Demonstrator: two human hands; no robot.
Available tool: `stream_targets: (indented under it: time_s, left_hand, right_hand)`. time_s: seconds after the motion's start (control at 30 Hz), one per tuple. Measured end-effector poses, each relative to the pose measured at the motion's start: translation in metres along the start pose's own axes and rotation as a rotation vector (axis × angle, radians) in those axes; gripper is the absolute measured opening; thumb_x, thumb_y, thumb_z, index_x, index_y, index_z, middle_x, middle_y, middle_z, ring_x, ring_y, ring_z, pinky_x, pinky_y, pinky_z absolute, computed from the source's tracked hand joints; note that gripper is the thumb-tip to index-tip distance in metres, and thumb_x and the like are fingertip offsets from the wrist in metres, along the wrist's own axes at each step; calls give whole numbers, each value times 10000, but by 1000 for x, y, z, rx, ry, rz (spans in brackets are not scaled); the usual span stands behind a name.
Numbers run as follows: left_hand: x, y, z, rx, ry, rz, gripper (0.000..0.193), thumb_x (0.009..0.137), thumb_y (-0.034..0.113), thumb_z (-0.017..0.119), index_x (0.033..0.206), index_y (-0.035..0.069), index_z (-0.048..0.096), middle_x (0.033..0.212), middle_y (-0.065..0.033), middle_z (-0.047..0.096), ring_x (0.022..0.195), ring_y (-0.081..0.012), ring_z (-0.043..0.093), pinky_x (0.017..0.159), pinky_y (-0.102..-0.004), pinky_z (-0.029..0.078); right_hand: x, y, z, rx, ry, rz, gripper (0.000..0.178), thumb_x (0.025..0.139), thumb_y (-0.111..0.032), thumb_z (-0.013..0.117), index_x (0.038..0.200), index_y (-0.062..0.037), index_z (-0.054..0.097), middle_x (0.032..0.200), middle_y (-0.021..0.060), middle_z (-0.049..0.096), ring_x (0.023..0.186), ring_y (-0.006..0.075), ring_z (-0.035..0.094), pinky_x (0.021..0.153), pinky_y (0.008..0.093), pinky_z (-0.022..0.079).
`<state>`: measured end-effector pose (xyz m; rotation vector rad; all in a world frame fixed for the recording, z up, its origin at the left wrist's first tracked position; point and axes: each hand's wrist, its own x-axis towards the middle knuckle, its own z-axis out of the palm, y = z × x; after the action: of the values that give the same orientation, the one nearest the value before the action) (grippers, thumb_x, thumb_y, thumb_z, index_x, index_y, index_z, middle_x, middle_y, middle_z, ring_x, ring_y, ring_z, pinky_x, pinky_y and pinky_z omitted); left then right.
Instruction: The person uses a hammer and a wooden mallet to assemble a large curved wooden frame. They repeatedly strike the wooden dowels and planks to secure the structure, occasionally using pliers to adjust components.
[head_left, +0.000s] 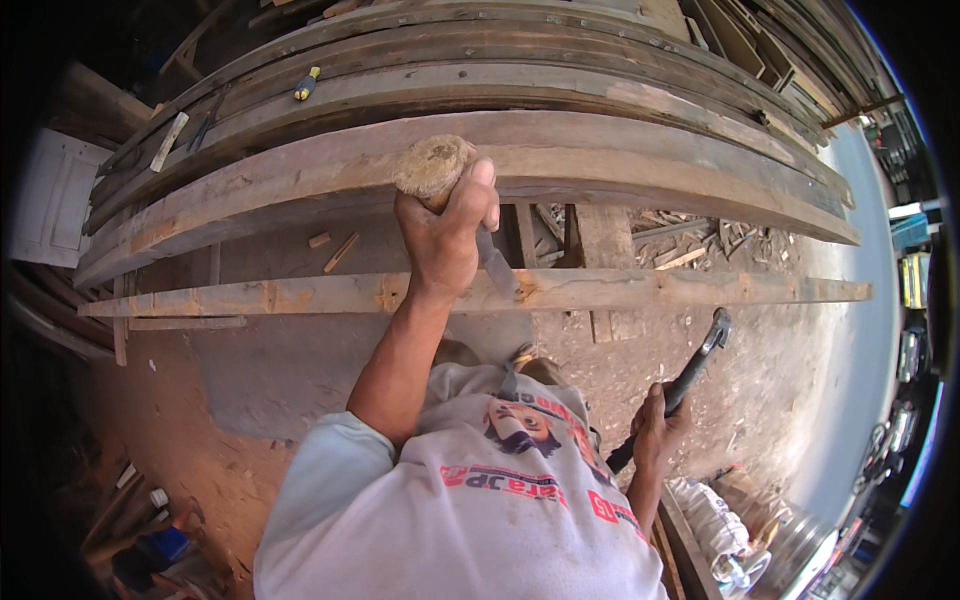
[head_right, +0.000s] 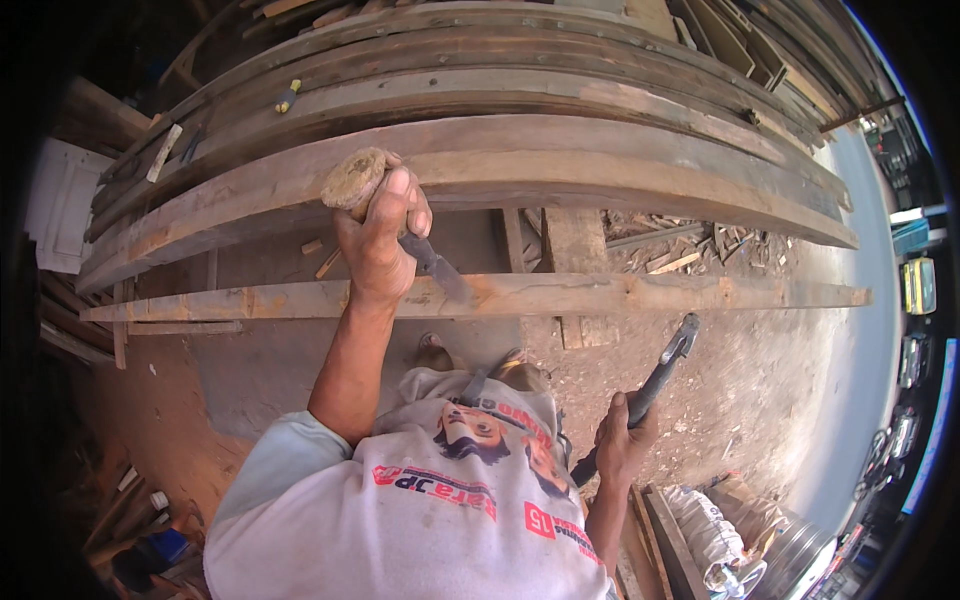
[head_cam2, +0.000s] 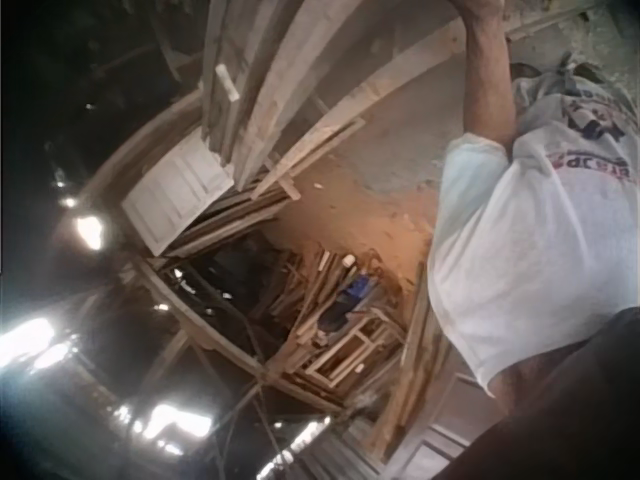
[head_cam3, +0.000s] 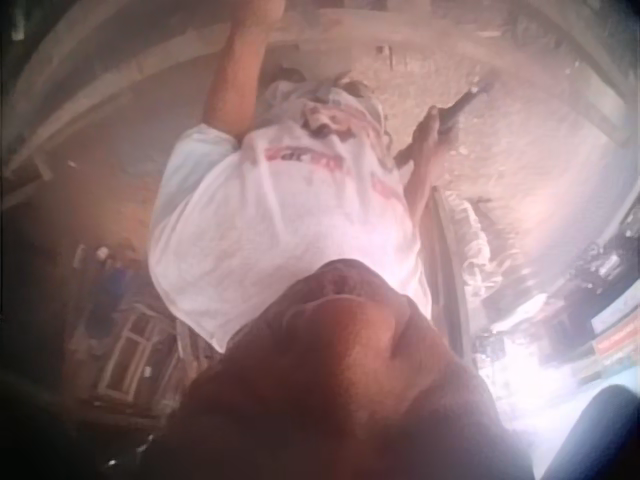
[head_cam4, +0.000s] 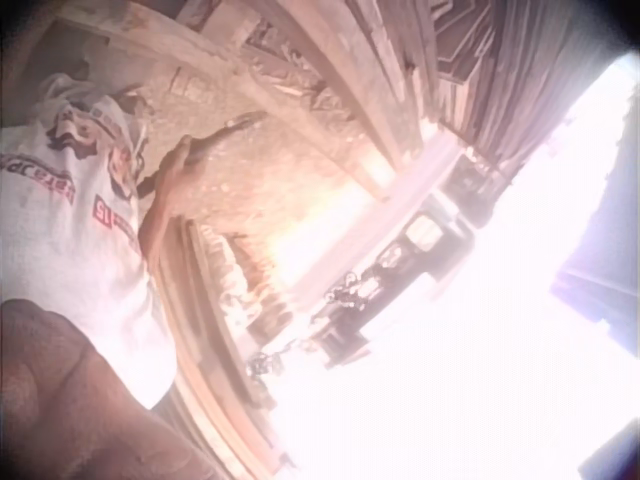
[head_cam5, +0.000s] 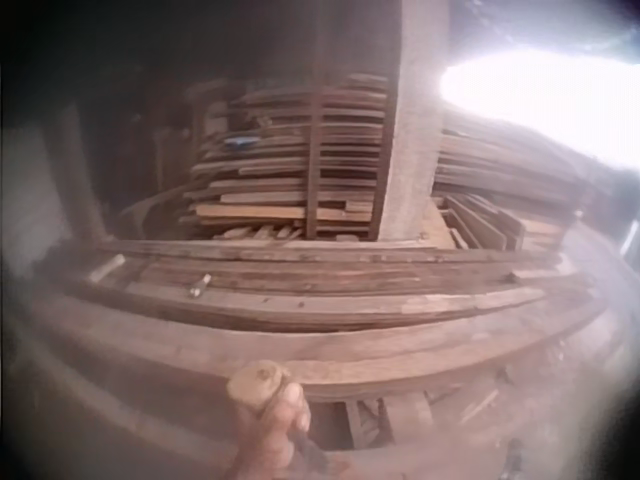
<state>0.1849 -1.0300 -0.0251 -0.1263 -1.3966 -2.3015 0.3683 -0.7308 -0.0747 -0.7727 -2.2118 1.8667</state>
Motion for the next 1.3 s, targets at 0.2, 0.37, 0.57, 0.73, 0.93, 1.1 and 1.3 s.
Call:
stream_targets:
  time_s: [0.2, 0.37, 0.57, 0.73, 0.93, 1.1, 1.3]
  left_hand:
    - [2, -5, 3, 44, 23, -52, 165, 928, 83, 678, 1063, 43, 592, 721, -13, 565, 561, -94, 520, 509, -269, 430]
    - [2, -13, -1, 107, 42, -37, 168, 917, 67, 695, 1045, 25, 594, 733, -22, 583, 564, -90, 524, 511, -267, 432]
    - [7, -16, 4, 213, -13, -61, 169, 917, 118, 735, 963, 41, 592, 747, 8, 600, 632, -66, 553, 568, -257, 469]
    - [8, -23, 4, 260, -73, -21, 268, 903, 170, 776, 1021, 34, 577, 824, 7, 621, 759, -79, 581, 695, -277, 512]
    - [10, -17, 10, 207, -214, -196, 264, 881, 183, 796, 987, 27, 612, 855, -3, 647, 789, -77, 571, 737, -276, 510]
    - [15, -19, 21, 237, -199, -214, 257, 873, 186, 792, 987, 25, 627, 866, -12, 661, 790, -92, 581, 761, -291, 517]
    - [24, -24, 26, 323, -230, -161, 273, 868, 200, 781, 1001, 16, 629, 895, -45, 686, 823, -133, 612, 808, -305, 526]
  right_hand:
    - [-2, 3, 3, -40, -41, 8, 220, 997, -222, 669, 941, -75, 515, 605, -28, 483, 445, 66, 462, 395, 233, 366]
    - [-7, 7, 4, -107, -36, 11, 231, 993, -254, 678, 954, -77, 536, 598, -35, 468, 430, 67, 437, 386, 234, 347]
    - [-11, 13, 3, -190, -32, 29, 246, 986, -275, 689, 962, -80, 540, 593, -39, 470, 443, 61, 441, 396, 234, 346]
    - [-9, 3, 9, -325, -88, 22, 227, 978, -235, 687, 938, -47, 566, 656, -33, 490, 576, 63, 457, 512, 262, 382]
    - [-2, -16, 26, -475, -186, -51, 233, 969, -244, 697, 983, -35, 594, 725, -20, 496, 670, 81, 458, 581, 283, 400]
    - [14, -94, 37, -436, -218, -269, 313, 976, -287, 696, 1104, -17, 601, 713, -16, 514, 647, 73, 489, 554, 259, 400]
    - [47, -256, 88, 4, -46, -870, 278, 1023, -279, 591, 952, -15, 540, 611, -15, 455, 435, 47, 395, 389, 210, 307]
